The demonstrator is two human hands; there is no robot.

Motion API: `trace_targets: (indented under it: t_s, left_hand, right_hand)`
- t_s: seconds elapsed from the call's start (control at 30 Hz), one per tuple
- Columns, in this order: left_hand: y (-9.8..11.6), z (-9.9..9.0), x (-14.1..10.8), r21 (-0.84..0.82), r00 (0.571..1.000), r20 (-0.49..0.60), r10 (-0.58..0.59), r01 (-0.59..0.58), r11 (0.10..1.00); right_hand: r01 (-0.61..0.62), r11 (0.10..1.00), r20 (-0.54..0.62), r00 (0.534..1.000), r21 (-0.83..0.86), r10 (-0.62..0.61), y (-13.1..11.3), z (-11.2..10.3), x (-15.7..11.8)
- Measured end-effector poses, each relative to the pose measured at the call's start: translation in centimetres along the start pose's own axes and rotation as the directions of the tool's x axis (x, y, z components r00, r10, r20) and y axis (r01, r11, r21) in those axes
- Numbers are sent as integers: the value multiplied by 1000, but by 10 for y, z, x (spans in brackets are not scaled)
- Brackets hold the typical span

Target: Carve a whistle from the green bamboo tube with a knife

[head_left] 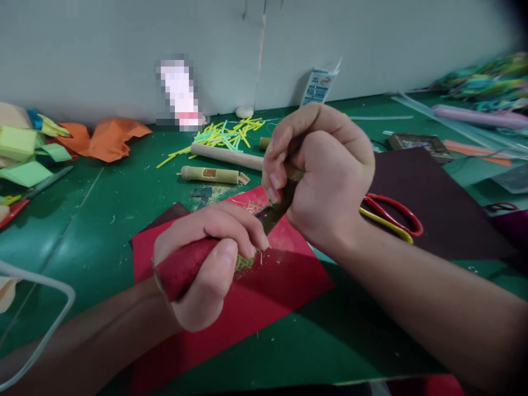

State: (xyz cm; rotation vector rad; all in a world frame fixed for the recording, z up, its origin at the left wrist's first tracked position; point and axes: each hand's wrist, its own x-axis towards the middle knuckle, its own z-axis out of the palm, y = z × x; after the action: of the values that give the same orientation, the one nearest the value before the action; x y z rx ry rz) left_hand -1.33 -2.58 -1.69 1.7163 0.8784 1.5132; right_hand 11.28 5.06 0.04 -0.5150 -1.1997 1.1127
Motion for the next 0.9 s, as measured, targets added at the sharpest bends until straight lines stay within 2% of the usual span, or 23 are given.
trace_targets:
  t_s: [0.2,0.43,0.7,0.9]
  left_hand:
    - [-4,-1,-4,-4,1000,11,18,-18,1000]
    - [-9,-1,-9,22,995,13,95,-95,995]
    - [-8,1,5,-65,996,13,90,-89,994]
    - [-7,-3,7,-60,995,21,100,-99,993]
  right_hand:
    - [-14,999,-23,1000,-36,13,-2,-1,0]
    - [19,999,-11,1000,-38,-20,-1,-1,0]
    - [13,1000,60,998,-28,-11,2,-6,6]
    - [9,1000,75,997,-6,-9,4,-8,8]
